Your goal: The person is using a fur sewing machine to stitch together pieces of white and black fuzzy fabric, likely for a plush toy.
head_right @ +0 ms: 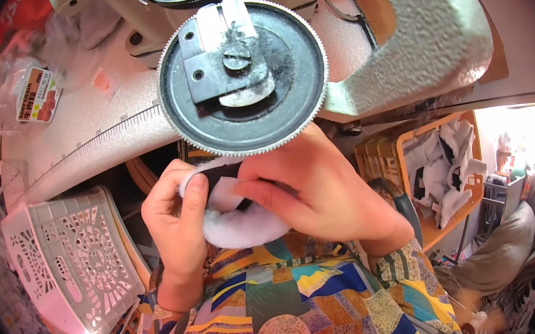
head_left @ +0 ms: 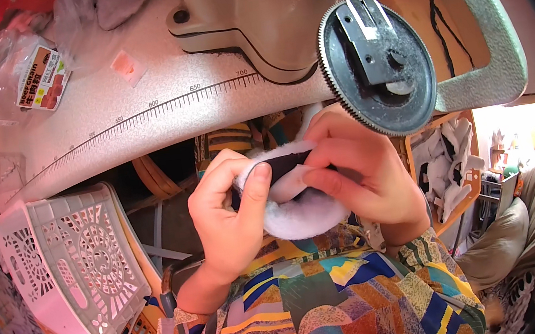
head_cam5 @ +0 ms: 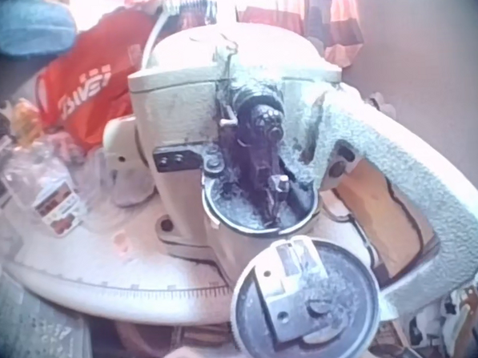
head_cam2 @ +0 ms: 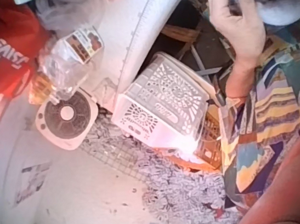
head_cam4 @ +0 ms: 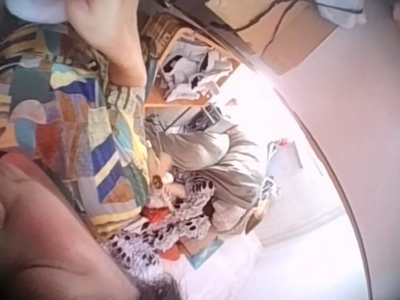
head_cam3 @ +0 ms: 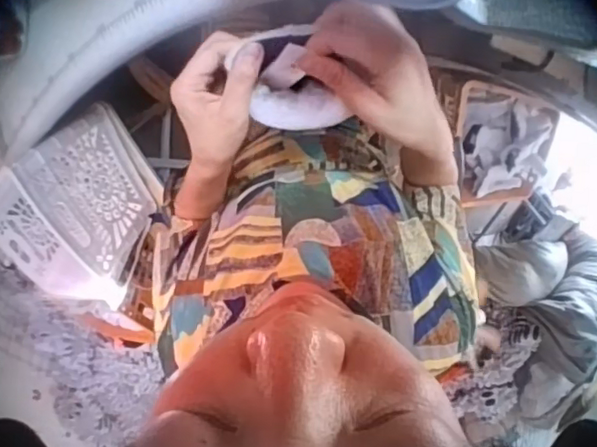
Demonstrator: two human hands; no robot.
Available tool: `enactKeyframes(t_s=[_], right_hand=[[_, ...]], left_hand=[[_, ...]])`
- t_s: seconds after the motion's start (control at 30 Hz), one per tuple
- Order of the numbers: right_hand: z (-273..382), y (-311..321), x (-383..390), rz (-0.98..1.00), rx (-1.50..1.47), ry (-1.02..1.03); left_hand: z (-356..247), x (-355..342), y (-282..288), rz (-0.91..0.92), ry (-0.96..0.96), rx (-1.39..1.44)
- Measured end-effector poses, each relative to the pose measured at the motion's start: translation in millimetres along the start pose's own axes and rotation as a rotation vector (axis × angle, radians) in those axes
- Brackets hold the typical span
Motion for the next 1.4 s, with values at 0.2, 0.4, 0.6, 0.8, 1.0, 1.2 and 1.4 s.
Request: enactKeyframes(t_s=[0.2, 0.4, 0.6, 0.8, 1.0, 1.2, 1.4], right_hand=[[0.6, 3.2, 0.4, 0.044, 0.058, 0.021], [0.1, 6.0, -2.7, 0.085, 0.063, 0.015], [-4.4, 6.9, -5.3, 0.111, 0.070, 0.049], [-11.1, 4.9, -5.4, 0.096, -0.003, -0.027], [-27.9, -6.4, 6.0, -0.081, -0.169, -0.272], [-9.0, 7.8, -14.5, -0.194, -0.417, -0.085], [-1.2, 60.9, -35.5, -0.151, -0.132, 0.077]], left_hand=[[-3.3, -4.0, 1.4, 0.118, -0.019, -0.003], [-2.5, -0.9, -1.8, 0.120, -0.010, 0.018], [-1.9, -0.6, -3.4, 0.125, 0.002, -0.001], [-1.6, -4.5, -5.8, 0.125, -0.115, -0.083], [-5.6, -16.6, -9.7, 0.094, -0.410, -0.280], [-20.1, -43.3, -17.1, 0.028, -0.620, -0.393], [-36.2, -83.1, -16.2, -0.035, -0.690, -0.352]])
Point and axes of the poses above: each hand's wrist, its own x-axis away from the middle knuckle, its own y-axis out of the back of the hand, z = x × y, the point moved 2 cm from there along -x, towards the middle knuckle, and after that the axes turned 14 degrees about -y, right-handed, at the moved point
